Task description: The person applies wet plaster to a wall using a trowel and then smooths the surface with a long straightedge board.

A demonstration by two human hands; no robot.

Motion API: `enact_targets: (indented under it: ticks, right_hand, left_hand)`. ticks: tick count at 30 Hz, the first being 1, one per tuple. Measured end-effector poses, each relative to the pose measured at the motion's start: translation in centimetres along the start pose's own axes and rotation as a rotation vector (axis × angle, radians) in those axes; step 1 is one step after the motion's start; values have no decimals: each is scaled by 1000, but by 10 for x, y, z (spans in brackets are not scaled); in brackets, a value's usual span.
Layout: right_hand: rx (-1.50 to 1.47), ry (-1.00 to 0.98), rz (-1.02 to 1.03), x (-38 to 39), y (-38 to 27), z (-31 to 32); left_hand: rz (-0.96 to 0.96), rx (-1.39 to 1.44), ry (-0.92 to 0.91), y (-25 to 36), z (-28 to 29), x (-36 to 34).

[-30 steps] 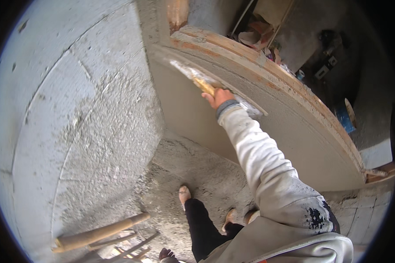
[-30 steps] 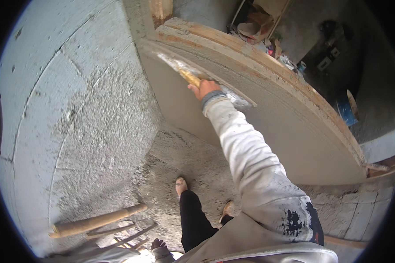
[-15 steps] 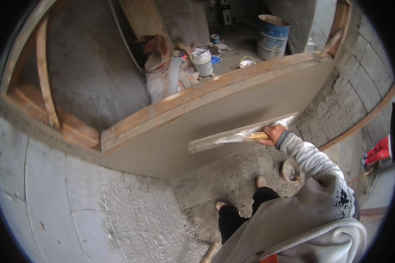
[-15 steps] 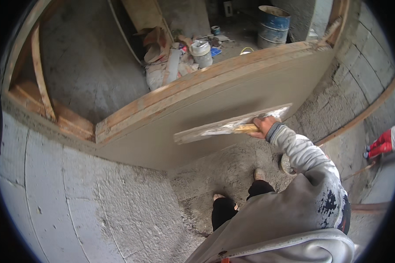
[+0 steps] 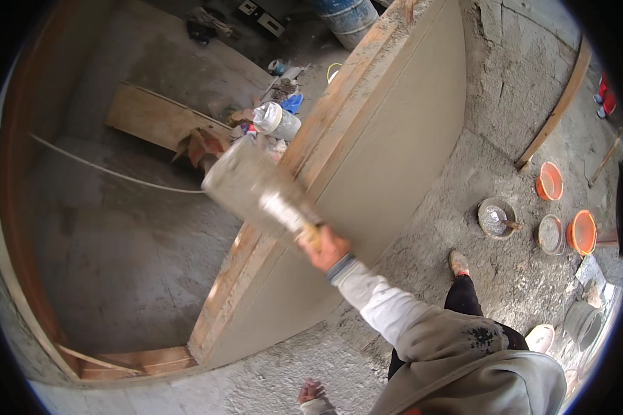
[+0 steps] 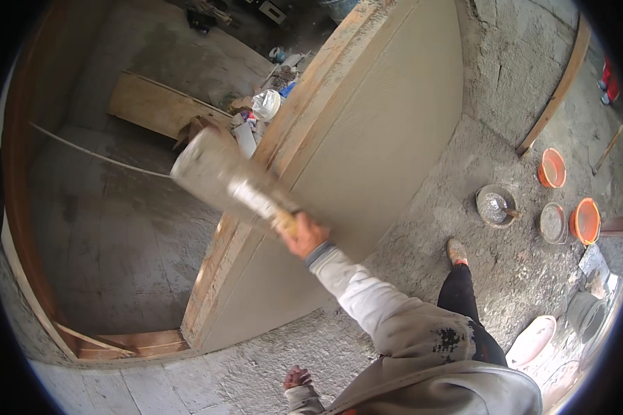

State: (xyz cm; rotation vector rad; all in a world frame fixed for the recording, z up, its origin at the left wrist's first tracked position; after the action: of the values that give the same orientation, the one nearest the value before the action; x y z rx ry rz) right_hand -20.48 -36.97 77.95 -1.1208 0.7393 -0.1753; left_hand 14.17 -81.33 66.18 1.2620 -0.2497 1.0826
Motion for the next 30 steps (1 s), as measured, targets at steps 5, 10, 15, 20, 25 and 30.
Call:
enact_targets:
  ticks: [5, 10, 15, 20, 25, 30]
  right_hand:
    - [-275, 291, -178, -107, 119, 122]
    - [-407, 310, -566, -155, 284, 193]
    - [-663, 354, -1138, -57, 366, 121]
    - [-1200, 145, -1023, 160, 300, -17]
    - [-1164, -22, -1422, 238, 239, 1]
    - [-1244, -219, -1025, 161, 142, 83]
  left_hand:
    - [405, 23, 205, -135, 50, 32]
    - [564, -18, 137, -183, 10, 47]
    - [513, -34, 87, -170, -4, 38]
    - [376, -9, 39, -191, 23, 39]
    - [-149, -1153, -44, -280, 2, 12]
    - [221, -604, 41, -432, 34, -14]
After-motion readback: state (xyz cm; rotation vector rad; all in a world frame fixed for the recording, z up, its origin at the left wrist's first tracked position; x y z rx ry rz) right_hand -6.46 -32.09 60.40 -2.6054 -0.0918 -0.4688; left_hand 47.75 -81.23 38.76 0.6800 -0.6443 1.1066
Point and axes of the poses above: each hand's wrist, its own x-axis away from the middle knuckle, its own z-axis out of the back of the hand, y = z × x, the point moved 9 cm from there along -x, towards the middle knuckle, and after that the axes turned 9 degrees about z, right-handed, at the moved point
